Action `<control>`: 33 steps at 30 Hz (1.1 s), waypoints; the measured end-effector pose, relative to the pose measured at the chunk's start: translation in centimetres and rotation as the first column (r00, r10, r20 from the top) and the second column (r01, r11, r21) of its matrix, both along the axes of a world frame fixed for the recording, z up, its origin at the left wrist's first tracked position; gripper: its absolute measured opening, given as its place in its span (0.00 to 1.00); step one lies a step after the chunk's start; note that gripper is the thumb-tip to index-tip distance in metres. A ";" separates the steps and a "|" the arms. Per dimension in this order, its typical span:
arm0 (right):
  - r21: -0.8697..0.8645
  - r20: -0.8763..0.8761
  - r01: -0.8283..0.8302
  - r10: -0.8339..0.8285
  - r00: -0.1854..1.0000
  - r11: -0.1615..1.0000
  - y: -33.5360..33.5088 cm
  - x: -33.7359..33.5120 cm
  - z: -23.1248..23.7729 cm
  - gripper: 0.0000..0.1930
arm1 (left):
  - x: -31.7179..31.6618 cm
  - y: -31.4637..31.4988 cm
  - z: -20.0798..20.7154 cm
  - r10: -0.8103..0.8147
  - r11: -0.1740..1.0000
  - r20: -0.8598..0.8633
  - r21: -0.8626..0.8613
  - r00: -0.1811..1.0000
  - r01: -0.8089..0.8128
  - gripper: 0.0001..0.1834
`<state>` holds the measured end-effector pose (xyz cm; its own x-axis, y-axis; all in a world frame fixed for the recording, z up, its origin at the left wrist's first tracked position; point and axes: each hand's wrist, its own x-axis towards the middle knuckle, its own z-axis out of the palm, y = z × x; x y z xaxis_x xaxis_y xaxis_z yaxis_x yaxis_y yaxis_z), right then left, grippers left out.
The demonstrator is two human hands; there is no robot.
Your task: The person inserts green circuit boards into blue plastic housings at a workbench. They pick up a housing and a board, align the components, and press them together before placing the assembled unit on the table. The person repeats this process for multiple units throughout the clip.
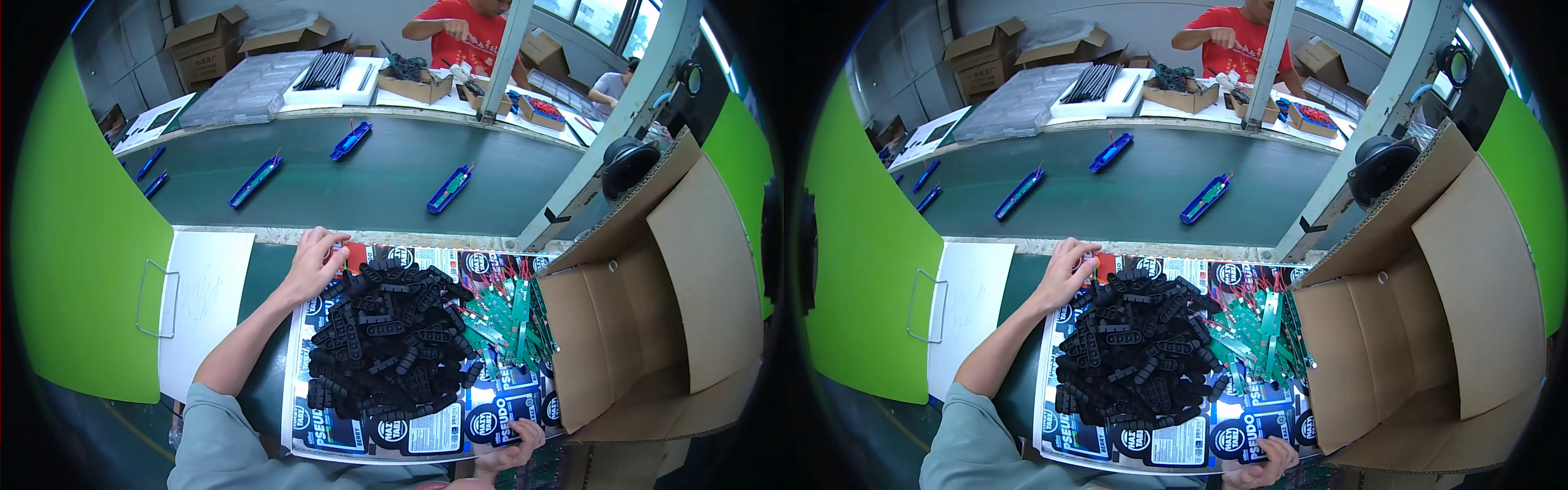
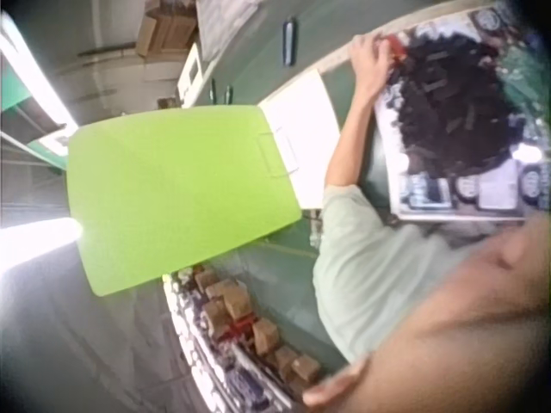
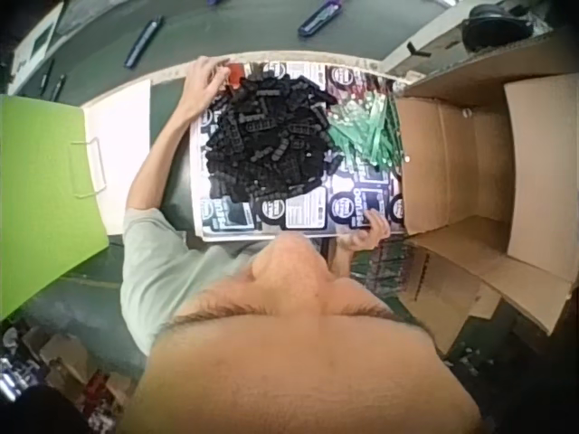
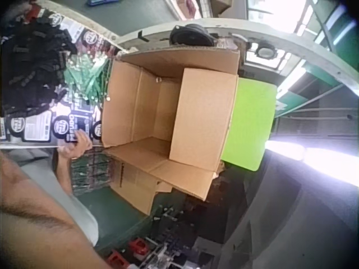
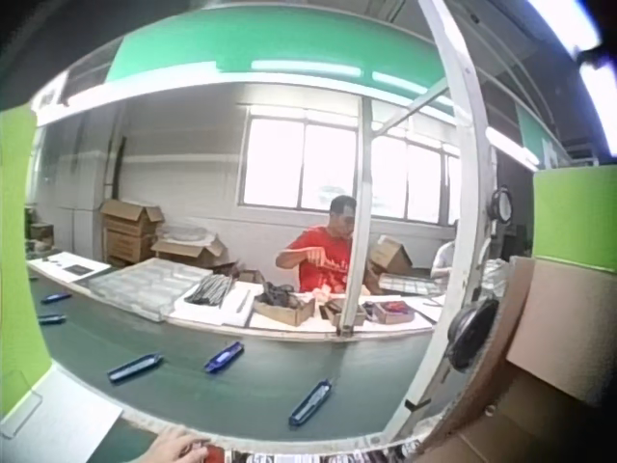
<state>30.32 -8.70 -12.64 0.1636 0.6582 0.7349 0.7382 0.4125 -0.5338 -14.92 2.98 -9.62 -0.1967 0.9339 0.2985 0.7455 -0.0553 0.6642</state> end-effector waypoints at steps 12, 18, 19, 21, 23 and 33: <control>0.111 0.108 -0.071 0.059 0.992 0.991 -2.0 -0.9 2.8 0.28 | -0.4 0.5 -1.0 0.023 0.992 0.041 0.120 0.999 -0.028 0.20; 0.119 0.176 -0.264 0.242 0.954 0.957 -3.4 -4.1 2.7 0.27 | -0.4 0.4 -1.2 0.121 0.985 -0.002 0.121 0.993 -0.119 0.18; 0.098 0.207 -0.270 0.246 0.947 0.958 -3.4 -4.0 2.4 0.25 | -0.4 0.3 -1.2 0.123 0.981 -0.011 0.150 0.992 -0.120 0.18; 0.058 0.268 -0.280 0.255 0.929 0.958 -3.3 -4.0 1.8 0.20 | -0.4 0.3 -1.2 0.128 0.971 -0.029 0.206 0.991 -0.120 0.18; 0.115 0.230 -0.213 0.183 0.956 0.970 -3.0 -4.6 0.9 0.16 | -0.1 0.5 -1.0 0.111 0.966 0.008 0.232 0.994 -0.110 0.17; 0.032 0.247 -0.186 0.173 0.953 0.982 -3.2 -5.0 1.1 0.15 | -0.8 0.4 -1.6 0.086 0.991 0.373 0.066 0.924 -0.119 0.23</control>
